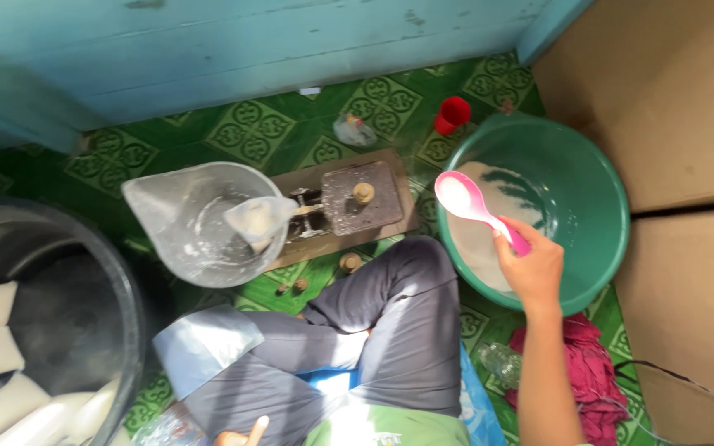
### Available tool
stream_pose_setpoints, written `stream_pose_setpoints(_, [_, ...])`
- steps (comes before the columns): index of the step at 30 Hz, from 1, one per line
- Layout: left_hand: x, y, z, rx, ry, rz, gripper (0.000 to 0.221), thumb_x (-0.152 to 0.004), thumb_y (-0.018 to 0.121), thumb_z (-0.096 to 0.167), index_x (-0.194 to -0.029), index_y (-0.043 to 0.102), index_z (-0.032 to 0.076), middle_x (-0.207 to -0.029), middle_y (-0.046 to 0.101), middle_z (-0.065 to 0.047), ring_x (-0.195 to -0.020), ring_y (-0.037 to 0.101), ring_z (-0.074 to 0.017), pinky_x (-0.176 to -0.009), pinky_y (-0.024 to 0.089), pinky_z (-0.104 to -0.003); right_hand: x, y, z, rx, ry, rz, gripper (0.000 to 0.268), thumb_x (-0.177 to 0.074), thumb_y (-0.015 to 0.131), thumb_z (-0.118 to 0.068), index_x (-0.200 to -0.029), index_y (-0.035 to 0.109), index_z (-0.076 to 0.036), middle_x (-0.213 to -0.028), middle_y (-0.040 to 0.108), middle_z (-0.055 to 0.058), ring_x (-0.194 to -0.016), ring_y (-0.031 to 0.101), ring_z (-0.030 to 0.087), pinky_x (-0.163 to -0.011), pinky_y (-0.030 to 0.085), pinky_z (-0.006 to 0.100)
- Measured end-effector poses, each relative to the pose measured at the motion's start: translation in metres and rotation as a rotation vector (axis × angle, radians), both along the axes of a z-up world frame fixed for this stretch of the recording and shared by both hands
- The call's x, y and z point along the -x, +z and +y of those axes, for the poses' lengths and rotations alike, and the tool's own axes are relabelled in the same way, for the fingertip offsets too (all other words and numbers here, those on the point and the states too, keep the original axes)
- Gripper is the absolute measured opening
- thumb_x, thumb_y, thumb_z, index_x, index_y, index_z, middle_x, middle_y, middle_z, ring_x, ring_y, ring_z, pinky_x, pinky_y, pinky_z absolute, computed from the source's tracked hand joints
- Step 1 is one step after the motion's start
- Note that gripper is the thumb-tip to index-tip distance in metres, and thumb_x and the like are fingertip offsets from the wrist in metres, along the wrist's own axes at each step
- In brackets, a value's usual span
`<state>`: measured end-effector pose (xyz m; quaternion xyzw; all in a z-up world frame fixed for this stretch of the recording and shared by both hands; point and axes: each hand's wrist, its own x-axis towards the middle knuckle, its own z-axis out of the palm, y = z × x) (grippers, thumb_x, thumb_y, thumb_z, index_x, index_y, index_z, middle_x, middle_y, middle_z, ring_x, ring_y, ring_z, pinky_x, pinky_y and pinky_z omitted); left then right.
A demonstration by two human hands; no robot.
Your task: Manually filling small plastic bags with white powder using a scoop and sealing them with a heat sealer.
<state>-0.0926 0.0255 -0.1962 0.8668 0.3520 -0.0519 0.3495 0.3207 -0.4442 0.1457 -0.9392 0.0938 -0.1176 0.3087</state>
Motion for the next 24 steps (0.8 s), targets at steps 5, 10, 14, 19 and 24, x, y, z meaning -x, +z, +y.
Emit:
stream_pose_setpoints(5, [-0.031, 0.065, -0.014, 0.143, -0.049, 0.216, 0.067, -0.069, 0.077, 0.042, -0.026, 0.043, 0.004, -0.028, 0.041, -0.004, -0.03, 0.044, -0.0199, -0.043, 0.042, -0.027, -0.004, 0.053, 0.033, 0.032, 0.127, -0.006, 0.028, -0.081, 0.076, -0.01, -0.109, 0.076, -0.01, -0.088, 0.073, 0.006, -0.062, 0.058, 0.016, -0.058, 0.046, 0.027])
stream_pose_setpoints(10, [-0.074, 0.151, -0.021, 0.349, -0.186, 0.505, 0.067, -0.083, 0.066, 0.05, -0.034, 0.066, 0.004, -0.032, 0.057, 0.0, -0.038, 0.062, -0.0126, -0.058, 0.056, -0.015, -0.002, 0.104, 0.072, 0.095, 0.305, -0.023, 0.028, -0.082, 0.077, -0.009, -0.109, 0.075, -0.007, -0.078, 0.067, 0.006, -0.054, 0.045, 0.016, -0.051, 0.039, 0.029])
stream_pose_setpoints(14, [-0.087, 0.183, -0.025, 0.48, -0.143, 0.525, 0.066, -0.087, 0.064, 0.048, -0.039, 0.068, 0.002, -0.036, 0.059, -0.003, -0.038, 0.06, -0.0133, -0.053, 0.053, -0.018, 0.003, 0.142, 0.112, -0.149, 0.473, 0.083, 0.032, -0.079, 0.067, 0.0, -0.111, 0.071, -0.001, -0.084, 0.069, 0.006, -0.058, 0.048, 0.013, -0.052, 0.037, 0.024])
stream_pose_setpoints(19, [-0.089, 0.194, -0.026, 0.553, -0.091, 0.532, 0.065, -0.087, 0.065, 0.048, -0.043, 0.069, 0.0, -0.041, 0.063, -0.006, -0.038, 0.061, -0.0135, -0.049, 0.053, -0.018, -0.001, 0.155, 0.152, 0.065, 0.509, 0.135, 0.024, -0.082, 0.07, -0.013, -0.104, 0.076, -0.009, -0.08, 0.073, 0.004, -0.052, 0.052, 0.017, -0.049, 0.04, 0.028])
stream_pose_setpoints(24, [-0.086, 0.194, -0.024, 0.56, -0.172, 0.468, 0.066, -0.088, 0.063, 0.05, -0.042, 0.068, 0.003, -0.039, 0.06, -0.002, -0.039, 0.06, -0.0107, -0.052, 0.053, -0.016, -0.007, 0.159, 0.183, 0.286, 0.476, 0.269, 0.027, -0.084, 0.068, -0.031, -0.108, 0.077, -0.024, -0.07, 0.071, 0.007, -0.053, 0.058, 0.026, -0.052, 0.043, 0.037])
